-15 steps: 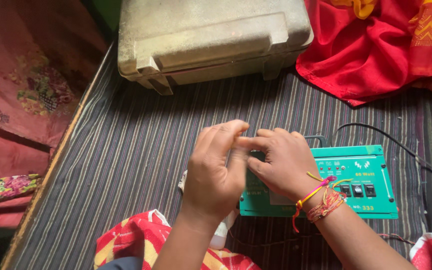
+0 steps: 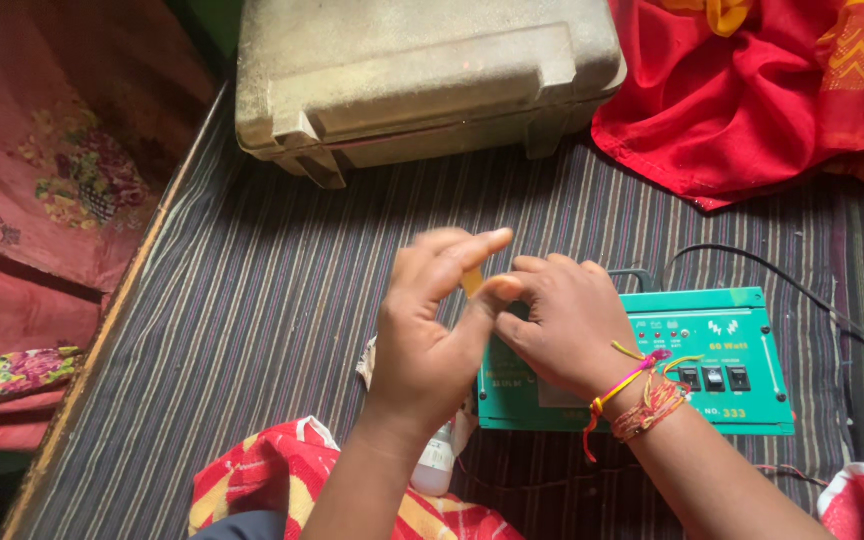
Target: The person uses a screwdriver to remove screws from a green metal box, then connects wires to a light bulb socket on the box. The bulb lights up, and the person places the bulb into the socket.
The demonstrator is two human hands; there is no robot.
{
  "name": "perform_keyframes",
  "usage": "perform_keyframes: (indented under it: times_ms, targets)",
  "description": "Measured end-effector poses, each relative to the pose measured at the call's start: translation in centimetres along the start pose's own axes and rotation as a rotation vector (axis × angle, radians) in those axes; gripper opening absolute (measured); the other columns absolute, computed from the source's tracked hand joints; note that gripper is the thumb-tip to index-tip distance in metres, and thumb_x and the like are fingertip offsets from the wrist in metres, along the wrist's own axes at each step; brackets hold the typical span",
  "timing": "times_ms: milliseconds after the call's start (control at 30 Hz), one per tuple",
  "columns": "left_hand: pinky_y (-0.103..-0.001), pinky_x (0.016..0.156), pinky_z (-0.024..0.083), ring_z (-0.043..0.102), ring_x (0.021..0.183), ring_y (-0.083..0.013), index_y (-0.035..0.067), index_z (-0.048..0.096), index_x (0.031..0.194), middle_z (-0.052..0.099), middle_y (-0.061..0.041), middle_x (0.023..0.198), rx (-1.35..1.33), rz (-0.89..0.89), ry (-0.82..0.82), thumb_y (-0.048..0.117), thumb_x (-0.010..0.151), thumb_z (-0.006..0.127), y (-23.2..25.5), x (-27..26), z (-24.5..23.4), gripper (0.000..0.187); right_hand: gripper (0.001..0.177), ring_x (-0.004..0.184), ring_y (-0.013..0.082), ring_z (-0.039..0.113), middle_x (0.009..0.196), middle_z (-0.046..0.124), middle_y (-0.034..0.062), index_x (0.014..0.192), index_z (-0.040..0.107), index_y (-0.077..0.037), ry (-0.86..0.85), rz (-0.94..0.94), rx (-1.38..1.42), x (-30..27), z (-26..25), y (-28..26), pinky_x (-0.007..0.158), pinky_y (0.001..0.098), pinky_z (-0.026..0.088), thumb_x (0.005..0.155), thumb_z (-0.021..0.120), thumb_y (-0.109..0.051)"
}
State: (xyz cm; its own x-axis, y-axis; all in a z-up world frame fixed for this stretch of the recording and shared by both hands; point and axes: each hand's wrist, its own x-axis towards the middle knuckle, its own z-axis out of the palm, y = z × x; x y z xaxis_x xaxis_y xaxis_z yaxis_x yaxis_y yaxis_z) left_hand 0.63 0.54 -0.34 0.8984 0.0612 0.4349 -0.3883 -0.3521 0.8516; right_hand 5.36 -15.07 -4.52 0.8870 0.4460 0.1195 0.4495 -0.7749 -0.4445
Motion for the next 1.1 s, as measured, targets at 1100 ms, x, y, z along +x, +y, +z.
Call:
perform_keyframes:
  times_ms: [1100]
  targets:
    - [-0.04, 0.083, 0.056, 0.069, 0.096, -0.033, 0.007, 0.072, 0.115, 0.067, -0.014, 0.106, 0.334, 0.158, 0.109, -0.009, 0.087, 0.063, 0.0, -0.5, 0.3, 0.034, 0.022, 0.085, 0.0279, 0.062, 0.082, 0.065, 0.0016, 0.083, 0.077, -0.017, 0.038, -0.022, 0.046, -0.1, -0.3, -0.4, 0.071, 0.0455, 0.043, 0.076, 0.069, -0.036]
